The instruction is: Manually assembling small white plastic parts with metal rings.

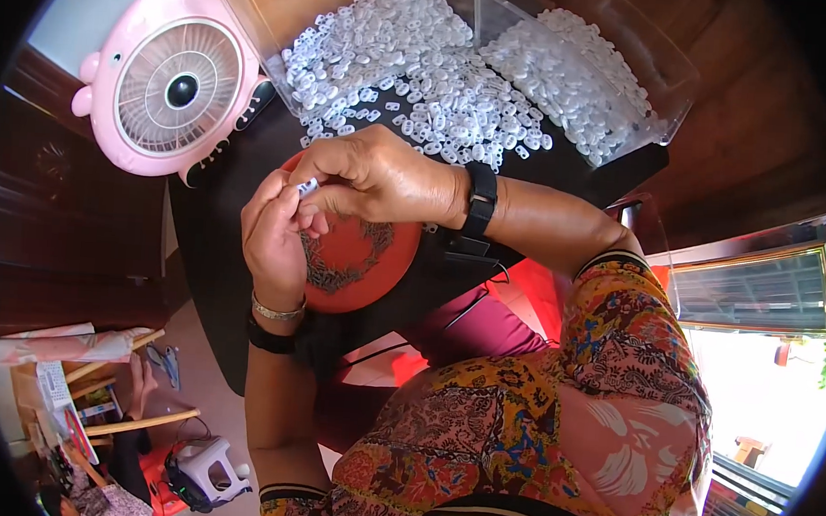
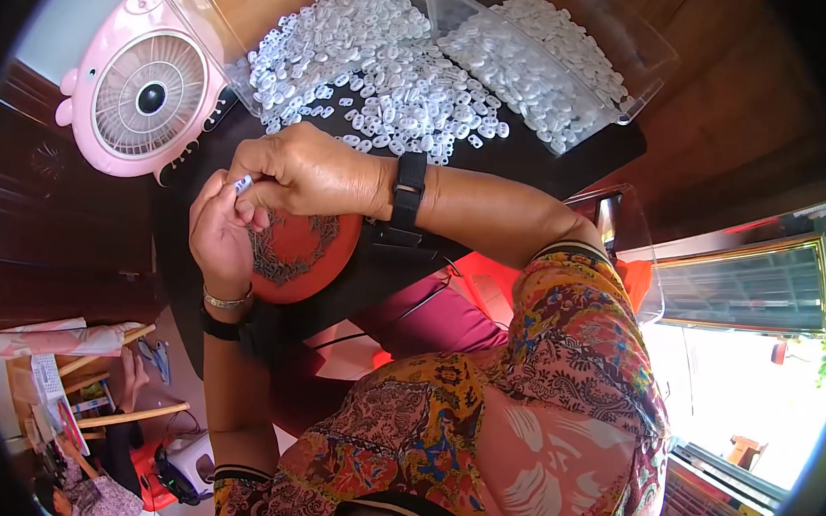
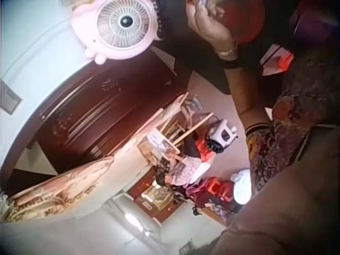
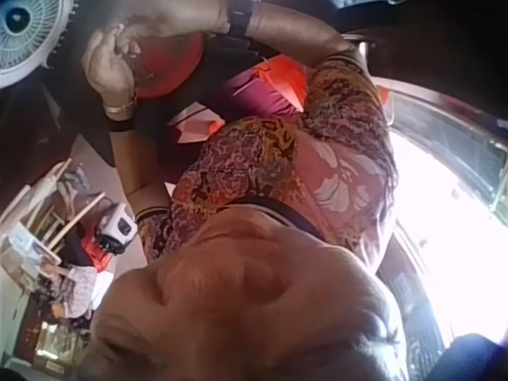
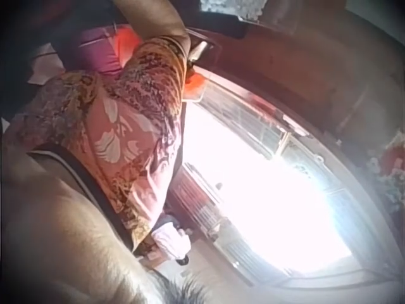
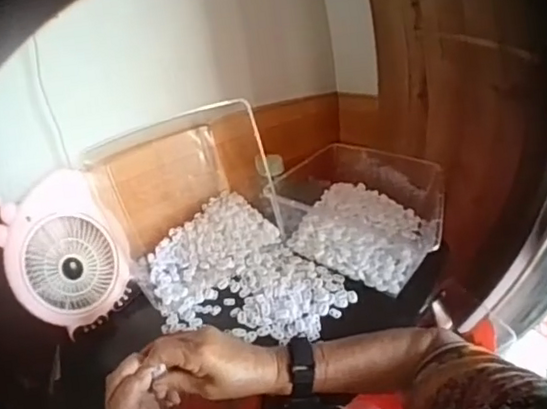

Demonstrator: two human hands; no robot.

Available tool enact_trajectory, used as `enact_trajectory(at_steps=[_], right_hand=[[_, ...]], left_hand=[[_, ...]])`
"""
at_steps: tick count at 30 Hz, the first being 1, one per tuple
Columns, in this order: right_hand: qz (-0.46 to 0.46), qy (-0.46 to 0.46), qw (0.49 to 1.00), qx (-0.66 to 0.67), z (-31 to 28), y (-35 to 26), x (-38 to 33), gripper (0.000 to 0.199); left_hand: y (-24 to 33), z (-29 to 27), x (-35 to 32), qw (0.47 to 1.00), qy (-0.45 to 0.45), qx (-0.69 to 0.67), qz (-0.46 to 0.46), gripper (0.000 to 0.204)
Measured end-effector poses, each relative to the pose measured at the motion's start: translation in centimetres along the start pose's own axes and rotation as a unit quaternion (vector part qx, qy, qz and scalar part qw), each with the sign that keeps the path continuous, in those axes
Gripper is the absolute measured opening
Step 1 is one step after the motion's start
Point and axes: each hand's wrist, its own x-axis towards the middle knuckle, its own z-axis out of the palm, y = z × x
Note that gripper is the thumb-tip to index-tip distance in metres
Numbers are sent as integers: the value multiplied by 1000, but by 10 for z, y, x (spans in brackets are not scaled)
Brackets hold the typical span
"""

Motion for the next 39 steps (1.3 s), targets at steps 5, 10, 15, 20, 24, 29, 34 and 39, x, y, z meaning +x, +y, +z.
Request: enact_trajectory(at_steps=[5,10,15,20,24,29,34,39], right_hand=[[-9,12,999,-38,1,1,-1,10],[-15,3,1000,-20,4,0,-3,12],[-42,89,965,-243,-16,3,5,20],[-16,403,796,-452,-106,-36,36,16],[-96,373,574,-723,-147,-42,22,20],[59,128,857,-496,-106,-2,18,9],[124,-31,924,-360,-87,69,-7,18],[119,-91,851,-504,-87,94,-14,20]], left_hand=[[-1,4,-2,1000,22,-14,-6,22],[-3,6,-5,999,40,-29,7,23],[-7,-1,3,999,32,12,34,22],[-9,-21,4,991,117,8,71,17],[-8,-15,13,991,118,19,67,16],[-15,-24,14,990,136,25,35,14],[-14,-20,14,990,127,47,31,15],[-13,-22,14,987,105,121,26,19]])
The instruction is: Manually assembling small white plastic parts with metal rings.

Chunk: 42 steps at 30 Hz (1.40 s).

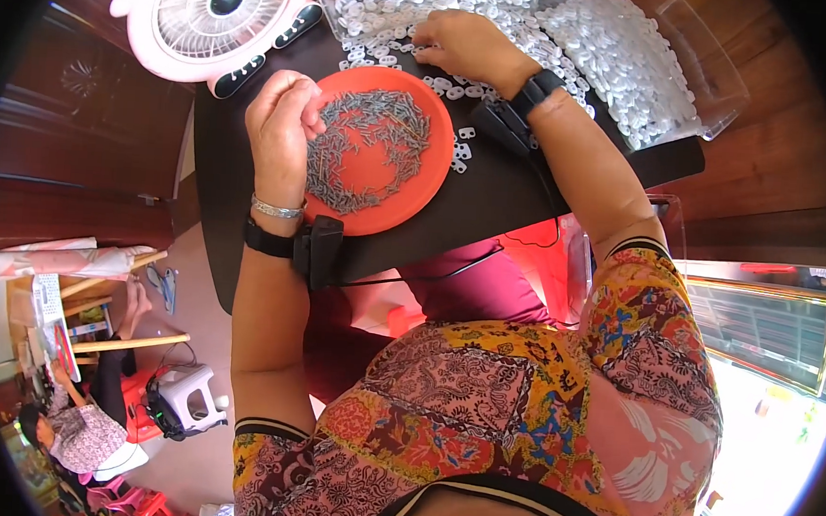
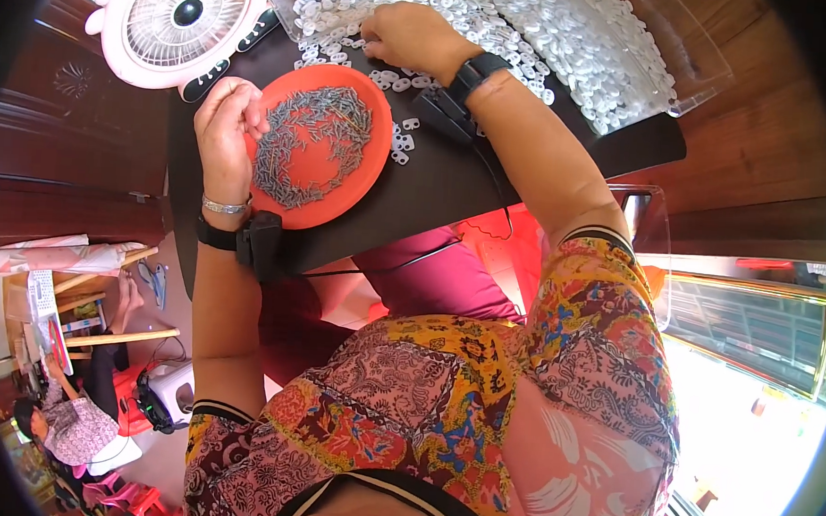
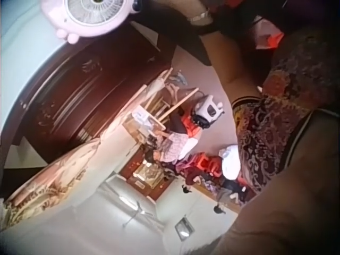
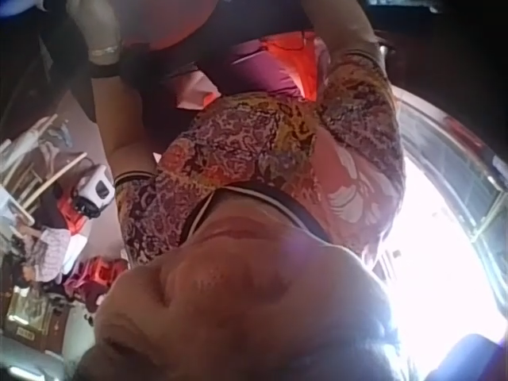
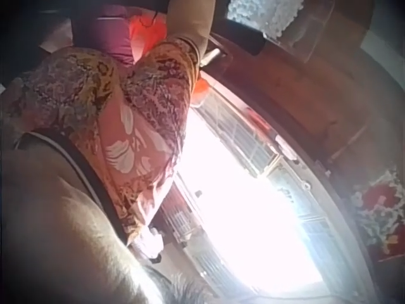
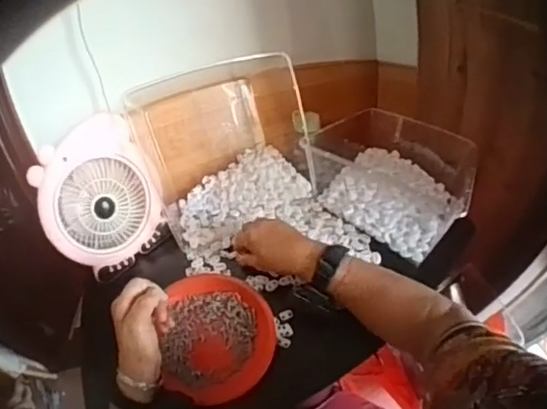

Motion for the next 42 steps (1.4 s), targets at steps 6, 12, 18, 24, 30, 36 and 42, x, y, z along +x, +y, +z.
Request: enact_trajectory(at_steps=[6,12,18,24,30,36,42], right_hand=[[11,13,1000,12,12,0,4,15],[82,-47,994,56,-4,-14,8,16],[61,13,935,348,-6,-31,4,13],[-24,24,843,537,-27,-94,-1,6],[-91,36,866,491,-23,-99,1,7],[-142,18,829,541,-19,-97,4,12],[-84,8,811,579,-23,-111,-1,20]], left_hand=[[-3,1,2,1000,-9,13,-8,20],[1,4,-1,1000,-13,-3,-4,18],[1,5,-6,999,-30,25,-36,18],[-2,-2,-8,983,-151,96,28,25],[3,-2,-3,984,-155,85,0,23],[5,-5,-4,985,-156,72,35,24],[-14,-17,-8,972,-128,166,101,27]])
